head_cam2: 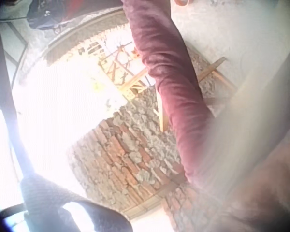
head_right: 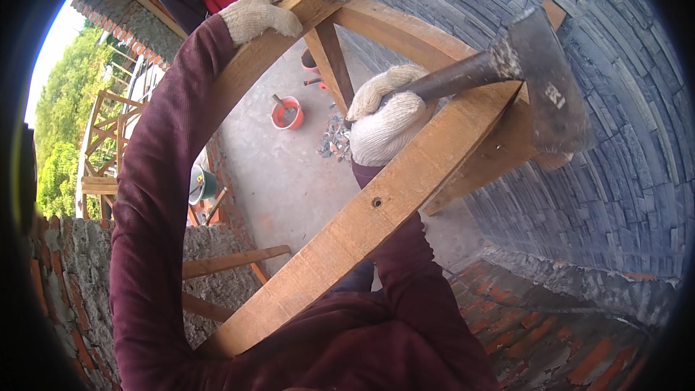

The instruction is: The person assembles a curved wooden frame by positioning planks and hammering nails into joints. They repeatedly reposition the frame and drive nails with a hammer to secure the structure.

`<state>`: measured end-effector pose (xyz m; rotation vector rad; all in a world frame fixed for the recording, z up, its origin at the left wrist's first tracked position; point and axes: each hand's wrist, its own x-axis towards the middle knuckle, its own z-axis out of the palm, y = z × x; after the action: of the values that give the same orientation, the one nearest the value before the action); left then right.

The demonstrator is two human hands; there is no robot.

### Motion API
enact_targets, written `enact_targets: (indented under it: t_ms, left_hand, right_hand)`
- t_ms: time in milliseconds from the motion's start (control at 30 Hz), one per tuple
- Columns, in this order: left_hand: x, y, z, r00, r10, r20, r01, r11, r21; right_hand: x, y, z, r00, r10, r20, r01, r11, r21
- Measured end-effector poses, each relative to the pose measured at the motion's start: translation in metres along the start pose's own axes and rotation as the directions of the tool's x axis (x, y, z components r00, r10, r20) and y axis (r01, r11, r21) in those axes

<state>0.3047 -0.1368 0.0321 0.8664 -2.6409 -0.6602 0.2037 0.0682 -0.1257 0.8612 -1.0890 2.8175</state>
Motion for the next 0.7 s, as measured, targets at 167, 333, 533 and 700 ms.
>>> enact_targets:
  t_ms: [167,333,533,700]
  left_hand:
    - [0.005,0.01,-0.005,0.99,-0.035,0.133,0.046,0.996,-0.077]
    - [-0.004,0.002,-0.005,0.997,-0.028,0.072,0.03,0.999,-0.025]
    - [0.005,0.009,-0.005,0.99,-0.032,0.134,0.041,0.997,-0.062]
    - [-0.002,-0.004,-0.004,1.0,0.009,0.001,-0.009,1.0,-0.025]
  right_hand:
    - [-0.011,0.02,-0.005,0.93,0.221,0.294,-0.07,0.89,-0.45]
    - [-0.003,-0.009,-0.006,0.993,0.066,0.101,-0.035,0.96,-0.278]
    - [-0.001,0.004,0.007,0.99,-0.101,0.094,0.124,0.949,-0.29]
    - [-0.017,0.006,-0.012,0.965,0.154,0.213,-0.044,0.894,-0.447]
